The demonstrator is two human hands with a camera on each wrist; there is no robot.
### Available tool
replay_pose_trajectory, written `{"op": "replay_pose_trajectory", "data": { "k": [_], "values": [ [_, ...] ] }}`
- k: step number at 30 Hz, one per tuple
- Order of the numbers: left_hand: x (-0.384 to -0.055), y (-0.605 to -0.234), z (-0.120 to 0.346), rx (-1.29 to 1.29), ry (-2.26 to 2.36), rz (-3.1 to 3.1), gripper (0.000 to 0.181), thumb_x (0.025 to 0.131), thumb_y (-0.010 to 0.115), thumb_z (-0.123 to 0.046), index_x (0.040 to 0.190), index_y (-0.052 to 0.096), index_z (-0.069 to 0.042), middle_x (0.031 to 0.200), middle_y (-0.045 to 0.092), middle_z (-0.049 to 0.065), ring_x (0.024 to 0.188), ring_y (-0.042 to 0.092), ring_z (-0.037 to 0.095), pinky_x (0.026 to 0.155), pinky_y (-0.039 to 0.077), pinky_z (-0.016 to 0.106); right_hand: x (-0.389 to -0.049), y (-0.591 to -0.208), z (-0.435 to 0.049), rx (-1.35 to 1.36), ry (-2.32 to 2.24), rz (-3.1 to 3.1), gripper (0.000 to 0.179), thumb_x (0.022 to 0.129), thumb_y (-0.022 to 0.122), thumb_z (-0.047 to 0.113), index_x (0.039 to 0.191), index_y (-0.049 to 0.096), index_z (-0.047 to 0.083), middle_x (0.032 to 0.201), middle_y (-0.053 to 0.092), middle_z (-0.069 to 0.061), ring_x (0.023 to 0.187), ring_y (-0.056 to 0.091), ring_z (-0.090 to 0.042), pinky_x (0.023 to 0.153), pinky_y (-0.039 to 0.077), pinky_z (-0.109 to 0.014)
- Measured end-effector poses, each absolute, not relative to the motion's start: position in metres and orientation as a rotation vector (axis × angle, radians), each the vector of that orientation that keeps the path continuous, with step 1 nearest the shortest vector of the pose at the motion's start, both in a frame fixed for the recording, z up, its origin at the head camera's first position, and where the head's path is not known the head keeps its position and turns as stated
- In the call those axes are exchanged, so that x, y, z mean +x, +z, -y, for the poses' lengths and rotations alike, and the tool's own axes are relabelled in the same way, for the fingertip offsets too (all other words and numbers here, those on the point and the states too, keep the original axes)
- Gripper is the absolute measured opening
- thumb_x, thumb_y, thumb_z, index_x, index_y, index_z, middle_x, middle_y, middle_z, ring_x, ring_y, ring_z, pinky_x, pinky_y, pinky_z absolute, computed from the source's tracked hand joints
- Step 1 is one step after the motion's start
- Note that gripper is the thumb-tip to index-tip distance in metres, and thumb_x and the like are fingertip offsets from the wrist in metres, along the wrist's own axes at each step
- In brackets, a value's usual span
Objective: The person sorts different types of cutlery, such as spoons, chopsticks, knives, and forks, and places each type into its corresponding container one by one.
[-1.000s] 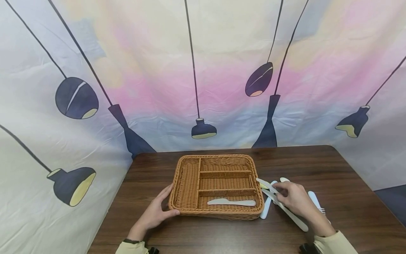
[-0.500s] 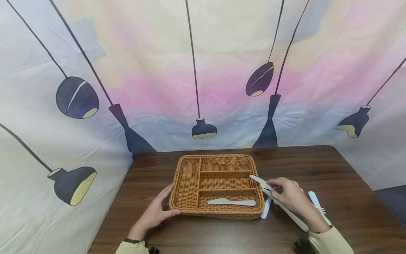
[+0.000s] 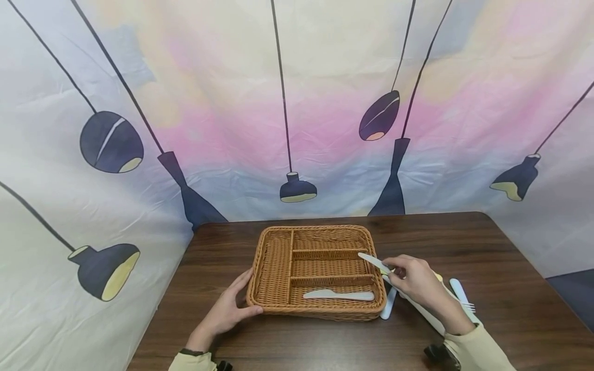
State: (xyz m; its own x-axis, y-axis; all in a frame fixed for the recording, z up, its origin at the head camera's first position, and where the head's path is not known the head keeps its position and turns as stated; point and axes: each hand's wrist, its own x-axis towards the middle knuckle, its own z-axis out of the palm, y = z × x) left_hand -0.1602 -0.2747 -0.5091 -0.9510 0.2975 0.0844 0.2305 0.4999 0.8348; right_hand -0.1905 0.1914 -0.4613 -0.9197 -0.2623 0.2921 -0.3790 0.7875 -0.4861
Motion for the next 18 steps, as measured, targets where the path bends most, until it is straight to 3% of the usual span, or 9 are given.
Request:
{"op": "replay_pose_trajectory", "data": {
  "k": [18],
  "values": [
    [-0.161,-0.51,0.275,0.455,1.473,-2.644,0.101,0.077,0.083,-0.033,0.156,0.023,-0.017,0.159,0.019,0.019,0.139,0.036,0.04,0.102,0.05,0.039,-0.196,-0.454,-0.177,0.649,0.831,2.721,0.025,0.083,0.07,0.004,0.107,0.074,0.01,0.094,0.069,0.0,0.07,0.057,-0.001,0.052,0.046,-0.018]
  ]
}}
